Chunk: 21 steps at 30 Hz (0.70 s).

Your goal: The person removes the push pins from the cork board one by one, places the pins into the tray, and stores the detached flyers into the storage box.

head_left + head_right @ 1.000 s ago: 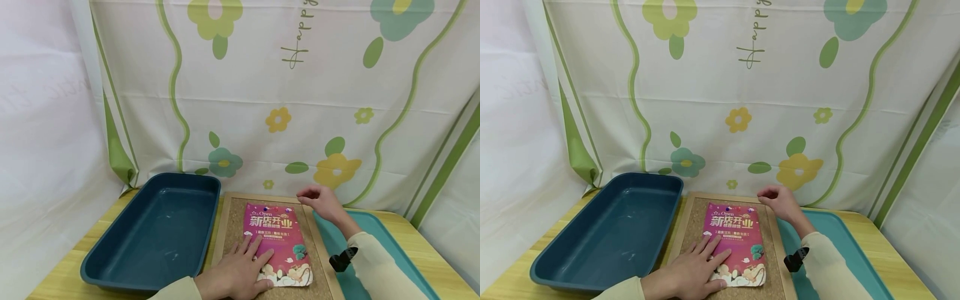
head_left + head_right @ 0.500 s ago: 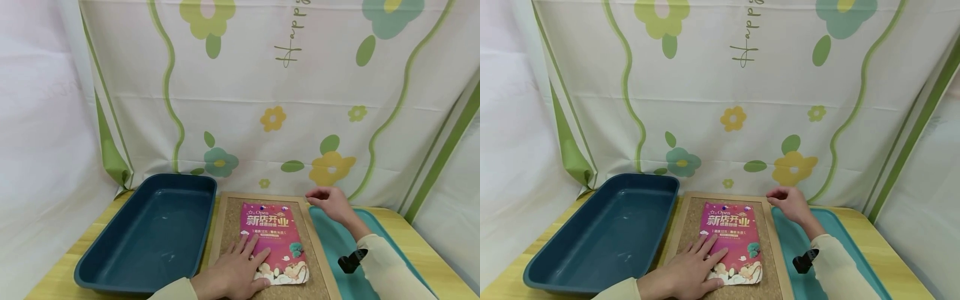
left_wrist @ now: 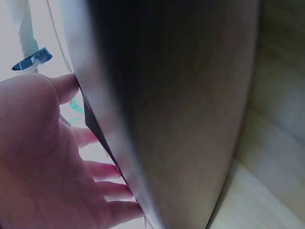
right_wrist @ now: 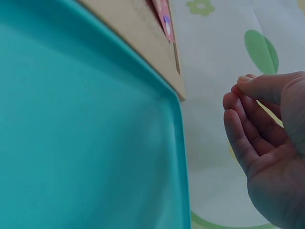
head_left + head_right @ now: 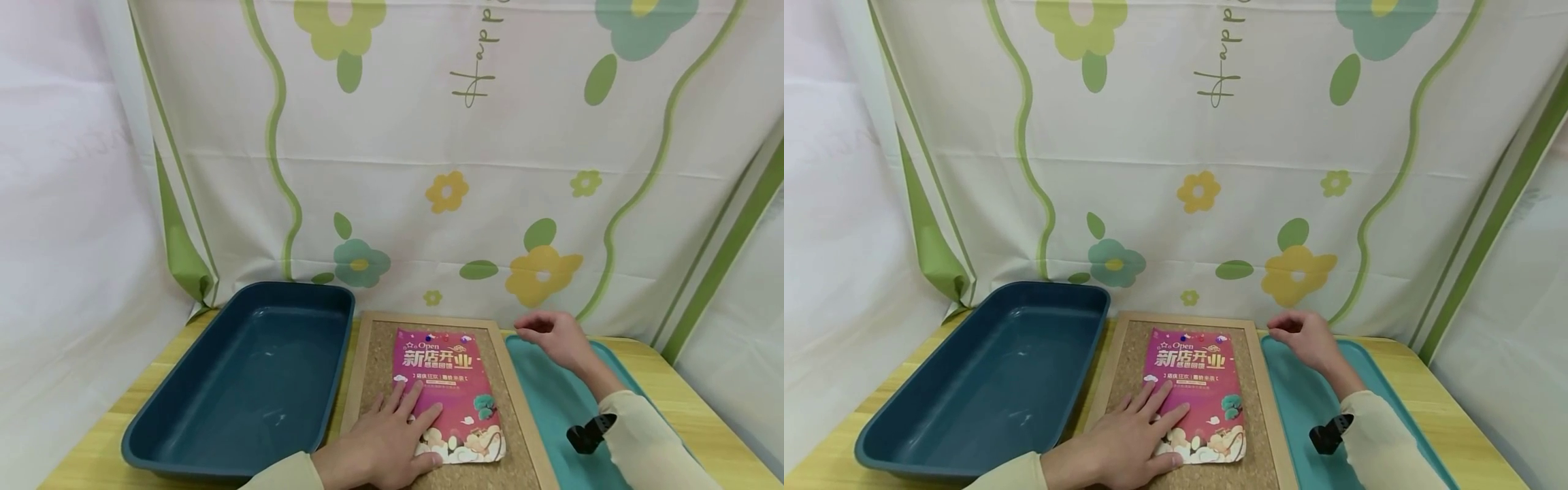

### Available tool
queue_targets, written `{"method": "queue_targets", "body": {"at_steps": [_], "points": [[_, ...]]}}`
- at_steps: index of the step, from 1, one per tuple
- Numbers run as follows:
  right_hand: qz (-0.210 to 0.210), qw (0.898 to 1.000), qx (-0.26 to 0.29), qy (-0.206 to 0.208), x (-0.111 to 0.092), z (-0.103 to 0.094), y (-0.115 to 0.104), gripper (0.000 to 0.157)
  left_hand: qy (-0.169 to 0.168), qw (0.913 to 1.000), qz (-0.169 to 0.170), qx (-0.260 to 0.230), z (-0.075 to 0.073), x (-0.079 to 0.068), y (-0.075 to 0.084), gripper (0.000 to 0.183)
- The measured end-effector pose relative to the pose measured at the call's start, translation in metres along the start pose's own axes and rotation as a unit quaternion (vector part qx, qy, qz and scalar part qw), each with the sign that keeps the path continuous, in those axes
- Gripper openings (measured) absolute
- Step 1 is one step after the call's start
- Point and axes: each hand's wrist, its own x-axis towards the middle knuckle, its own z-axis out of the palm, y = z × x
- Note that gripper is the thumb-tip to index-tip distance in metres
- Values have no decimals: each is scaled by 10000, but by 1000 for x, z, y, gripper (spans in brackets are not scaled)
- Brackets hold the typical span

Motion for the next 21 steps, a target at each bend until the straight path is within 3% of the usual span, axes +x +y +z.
{"method": "queue_targets", "body": {"at_steps": [13, 21], "points": [[241, 9996, -85, -143, -8, -4, 23, 21, -3, 10000, 57, 3, -2, 1, 0, 73], [277, 9986, -409, -198, -13, -5, 40, 16, -14, 10000, 48, 42, 0, 1, -1, 72]]}}
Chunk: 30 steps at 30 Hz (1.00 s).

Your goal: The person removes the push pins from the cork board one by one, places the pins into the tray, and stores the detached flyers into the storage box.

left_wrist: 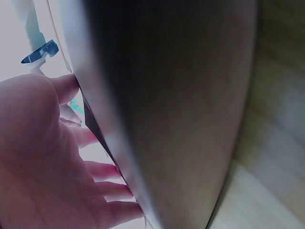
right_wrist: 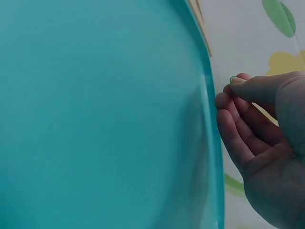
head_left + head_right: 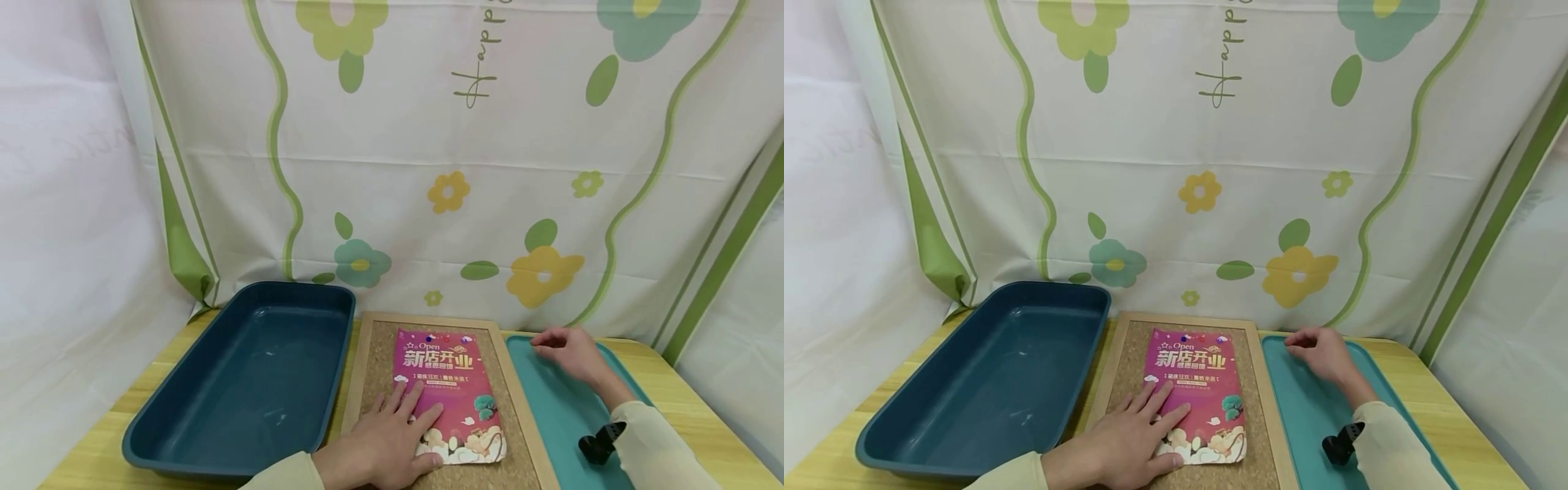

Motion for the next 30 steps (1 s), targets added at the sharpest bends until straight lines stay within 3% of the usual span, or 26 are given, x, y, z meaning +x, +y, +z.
{"method": "queue_targets", "body": {"at_steps": [11, 30], "points": [[406, 9990, 69, -166, -4, 3, 17, 20, 3, 10000, 17, -45, -2, -1, 1, 72], [413, 9985, -244, -272, -4, 5, 18, 15, 29, 10000, 58, 4, -2, -3, 1, 72]]}}
